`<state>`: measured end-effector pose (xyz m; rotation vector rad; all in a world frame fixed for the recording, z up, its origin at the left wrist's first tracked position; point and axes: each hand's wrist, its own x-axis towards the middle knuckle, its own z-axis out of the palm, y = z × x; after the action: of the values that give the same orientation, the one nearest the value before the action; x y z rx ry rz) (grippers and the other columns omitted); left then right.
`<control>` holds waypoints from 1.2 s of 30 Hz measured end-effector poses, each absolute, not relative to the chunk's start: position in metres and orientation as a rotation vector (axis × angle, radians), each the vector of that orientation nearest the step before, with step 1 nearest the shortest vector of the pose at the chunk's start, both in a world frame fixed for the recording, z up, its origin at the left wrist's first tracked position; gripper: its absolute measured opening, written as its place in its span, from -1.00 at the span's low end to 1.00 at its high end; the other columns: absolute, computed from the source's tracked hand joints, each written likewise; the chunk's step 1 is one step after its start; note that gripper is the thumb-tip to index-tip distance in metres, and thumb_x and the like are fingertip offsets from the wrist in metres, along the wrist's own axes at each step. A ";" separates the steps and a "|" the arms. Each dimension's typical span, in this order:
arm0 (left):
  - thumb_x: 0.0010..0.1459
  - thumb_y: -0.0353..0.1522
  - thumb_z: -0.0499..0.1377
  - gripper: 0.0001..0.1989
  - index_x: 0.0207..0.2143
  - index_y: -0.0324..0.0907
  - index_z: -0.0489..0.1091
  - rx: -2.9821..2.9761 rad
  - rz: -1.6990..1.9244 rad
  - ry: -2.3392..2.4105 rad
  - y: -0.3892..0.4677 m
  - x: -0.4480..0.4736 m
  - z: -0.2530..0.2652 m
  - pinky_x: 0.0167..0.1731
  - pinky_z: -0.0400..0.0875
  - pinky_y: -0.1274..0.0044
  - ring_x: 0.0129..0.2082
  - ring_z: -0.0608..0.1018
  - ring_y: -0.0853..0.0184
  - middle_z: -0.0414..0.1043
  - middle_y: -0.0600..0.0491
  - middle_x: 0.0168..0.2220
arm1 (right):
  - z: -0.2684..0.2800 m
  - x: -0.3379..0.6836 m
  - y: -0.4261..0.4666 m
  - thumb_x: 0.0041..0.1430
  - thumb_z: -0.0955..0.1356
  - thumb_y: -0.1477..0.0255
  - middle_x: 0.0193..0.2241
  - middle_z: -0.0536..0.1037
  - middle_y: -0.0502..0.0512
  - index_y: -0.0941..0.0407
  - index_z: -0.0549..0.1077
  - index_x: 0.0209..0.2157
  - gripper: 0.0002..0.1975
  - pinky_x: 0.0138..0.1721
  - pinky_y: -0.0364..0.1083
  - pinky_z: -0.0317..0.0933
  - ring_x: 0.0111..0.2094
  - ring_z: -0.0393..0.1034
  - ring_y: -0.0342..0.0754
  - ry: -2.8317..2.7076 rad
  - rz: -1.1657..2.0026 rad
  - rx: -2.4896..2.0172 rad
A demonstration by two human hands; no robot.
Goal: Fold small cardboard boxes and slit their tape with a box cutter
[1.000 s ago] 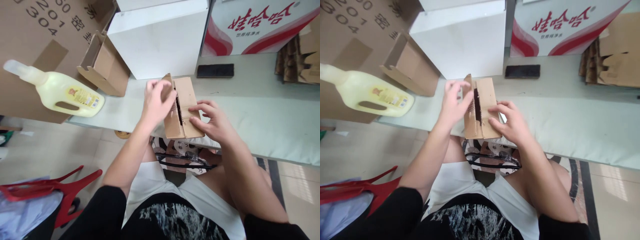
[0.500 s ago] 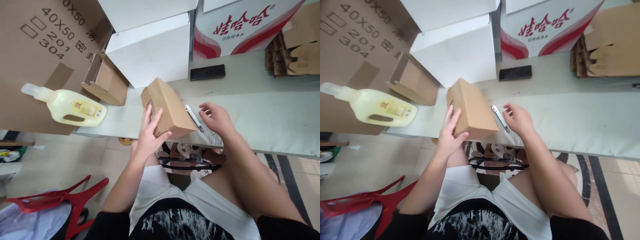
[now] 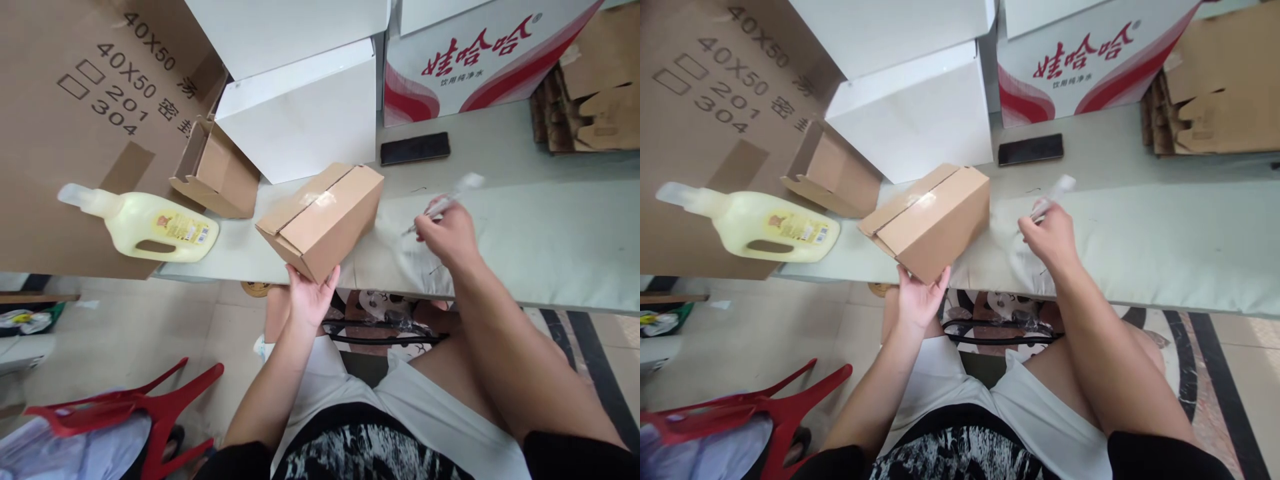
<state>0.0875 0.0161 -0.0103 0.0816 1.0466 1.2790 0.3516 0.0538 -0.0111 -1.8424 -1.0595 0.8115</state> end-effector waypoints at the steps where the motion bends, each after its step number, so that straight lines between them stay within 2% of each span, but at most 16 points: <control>1: 0.46 -0.02 -0.11 -0.53 -0.16 -0.02 0.51 0.019 1.270 1.032 0.014 0.095 -0.011 0.15 0.50 0.25 0.01 0.62 0.31 0.64 0.09 -0.14 | -0.013 0.353 0.054 0.00 0.38 0.44 -0.53 0.42 -0.08 0.04 0.27 -0.39 -0.83 -0.36 -0.02 0.39 -0.48 0.47 -0.03 -0.923 0.768 -1.693; 3: 0.49 -0.10 -0.11 -0.52 -0.29 -0.10 0.48 -0.065 1.229 1.023 0.009 0.109 -0.012 0.12 0.51 0.29 -0.19 0.64 0.38 0.59 0.11 -0.33 | -0.018 0.352 0.054 0.03 0.41 0.41 -0.54 0.37 -0.15 0.02 0.27 -0.35 -0.79 -0.36 -0.04 0.44 -0.49 0.49 -0.07 -0.781 0.651 -1.390; 5: 0.50 -0.17 -0.07 -0.54 -0.38 -0.16 0.43 -0.088 1.161 1.032 0.004 0.121 -0.013 0.06 0.53 0.36 -0.31 0.61 0.41 0.51 0.12 -0.42 | -0.022 0.347 0.054 0.12 0.43 0.35 -0.46 0.46 -0.12 0.02 0.35 -0.28 -0.82 -0.28 -0.02 0.48 -0.41 0.56 -0.07 -0.810 0.522 -1.213; 9: 0.46 -0.30 0.01 -0.68 -0.24 -0.22 0.51 0.026 0.923 1.071 -0.006 0.135 -0.019 -0.06 0.55 0.48 -0.16 0.65 0.36 0.61 -0.03 -0.15 | -0.021 0.336 0.052 0.32 0.39 0.24 -0.30 0.61 0.00 -0.01 0.46 -0.11 -0.83 -0.13 0.07 0.50 -0.26 0.63 -0.02 -0.990 0.385 -1.088; 11: 0.42 -0.35 0.03 -0.71 -0.19 -0.27 0.54 0.145 0.697 1.133 -0.008 0.133 -0.019 -0.21 0.55 0.54 -0.20 0.67 0.34 0.64 -0.11 -0.11 | -0.018 0.333 0.051 0.36 0.36 0.23 -0.28 0.63 0.01 -0.03 0.46 -0.09 -0.83 -0.13 0.08 0.52 -0.26 0.63 -0.02 -1.017 0.356 -1.018; 13: 0.35 -0.34 0.05 -0.70 -0.27 -0.30 0.54 0.354 0.447 1.186 -0.009 0.124 -0.012 -0.46 0.45 0.62 -0.39 0.67 0.36 0.66 -0.14 -0.26 | -0.015 0.332 0.050 0.37 0.36 0.24 -0.26 0.64 0.01 -0.03 0.46 -0.09 -0.84 -0.15 0.08 0.53 -0.26 0.63 -0.02 -1.026 0.340 -0.964; 15: 0.28 -0.28 0.12 -0.71 -0.39 -0.28 0.51 0.664 0.256 1.162 -0.010 0.109 0.006 -0.68 0.21 0.67 -0.56 0.60 0.40 0.64 -0.09 -0.41 | -0.012 0.332 0.049 0.37 0.35 0.26 -0.26 0.64 0.01 -0.04 0.46 -0.10 -0.86 -0.16 0.07 0.54 -0.25 0.64 -0.02 -1.039 0.338 -0.941; 17: 0.19 -0.27 0.22 -0.77 -0.44 -0.25 0.50 0.989 0.102 1.030 -0.010 0.096 0.034 -0.70 0.15 0.67 -0.61 0.56 0.43 0.63 -0.05 -0.47 | -0.011 0.334 0.046 0.37 0.35 0.27 -0.25 0.65 0.02 -0.04 0.46 -0.08 -0.86 -0.17 0.06 0.53 -0.24 0.64 -0.02 -1.064 0.354 -0.943; 20: 0.27 -0.23 0.17 -0.73 -0.39 -0.19 0.54 1.388 0.238 0.832 -0.003 0.088 0.075 -0.56 0.42 0.57 -0.51 0.62 0.35 0.64 -0.04 -0.44 | -0.013 0.336 0.044 0.37 0.35 0.26 -0.21 0.66 0.04 -0.04 0.47 -0.05 -0.82 -0.17 0.06 0.51 -0.21 0.63 0.00 -1.114 0.381 -0.972; 22: 0.32 -0.24 0.14 -0.76 -0.25 -0.14 0.56 1.682 0.596 0.916 0.013 0.097 0.090 -0.26 0.58 0.46 -0.28 0.67 0.29 0.67 -0.03 -0.28 | -0.015 0.337 0.043 0.35 0.36 0.22 -0.21 0.67 0.04 -0.04 0.49 -0.04 -0.79 -0.19 0.06 0.48 -0.22 0.62 0.01 -1.129 0.384 -0.986; 24: 0.31 -0.26 0.16 -0.78 -0.08 -0.11 0.53 1.973 0.917 1.094 0.041 0.112 0.089 0.10 0.51 0.32 0.02 0.62 0.20 0.63 -0.05 -0.04 | -0.016 0.338 0.043 0.33 0.37 0.16 -0.24 0.66 0.05 -0.03 0.53 -0.07 -0.75 -0.26 0.04 0.44 -0.25 0.61 0.01 -1.110 0.393 -0.979; 26: 0.26 -0.24 0.21 -0.66 0.08 -0.07 0.46 2.204 0.931 1.244 0.075 0.129 0.078 0.32 0.30 0.19 0.31 0.41 0.09 0.45 -0.06 0.24 | -0.016 0.339 0.043 0.33 0.35 0.10 -0.30 0.65 0.06 0.00 0.57 -0.11 -0.69 -0.33 0.01 0.40 -0.30 0.58 0.00 -1.069 0.423 -0.956; 28: 0.22 -0.21 0.27 -0.49 0.21 -0.02 0.37 2.318 0.764 1.327 0.105 0.143 0.064 0.38 0.17 0.10 0.47 0.15 -0.02 0.21 -0.06 0.42 | -0.013 0.340 0.042 0.34 0.31 0.07 -0.37 0.63 0.06 0.03 0.59 -0.16 -0.64 -0.40 -0.02 0.36 -0.38 0.53 -0.04 -1.034 0.447 -0.947; 30: 0.23 -0.21 0.25 -0.46 0.26 -0.01 0.34 2.389 0.590 1.305 0.122 0.153 0.055 0.39 0.09 0.03 0.50 0.03 -0.07 0.10 -0.03 0.47 | -0.009 0.343 0.043 0.34 0.30 0.06 -0.43 0.59 0.03 0.04 0.57 -0.16 -0.63 -0.46 -0.05 0.32 -0.47 0.48 -0.08 -1.020 0.463 -0.955; 33: 0.27 -0.22 0.21 -0.49 0.26 -0.03 0.37 2.429 0.428 1.284 0.121 0.161 0.055 0.39 0.08 0.03 0.48 0.07 -0.07 0.16 -0.03 0.45 | -0.005 0.349 0.045 0.26 0.36 0.12 -0.50 0.52 -0.08 0.00 0.46 -0.13 -0.72 -0.51 -0.09 0.29 -0.55 0.41 -0.12 -0.987 0.490 -0.951; 36: 0.25 -0.22 0.24 -0.51 0.22 -0.06 0.43 2.439 0.361 1.323 0.109 0.164 0.069 0.35 0.18 0.10 0.38 0.24 -0.05 0.28 -0.05 0.37 | 0.001 0.356 0.047 0.15 0.43 0.26 -0.50 0.48 -0.11 -0.02 0.39 -0.21 -0.79 -0.52 -0.12 0.28 -0.53 0.40 -0.12 -0.941 0.514 -0.947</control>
<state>0.1641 0.1094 0.0688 2.4388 1.3226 0.3609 0.3561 0.0470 0.0010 -0.9471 -0.9413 0.5144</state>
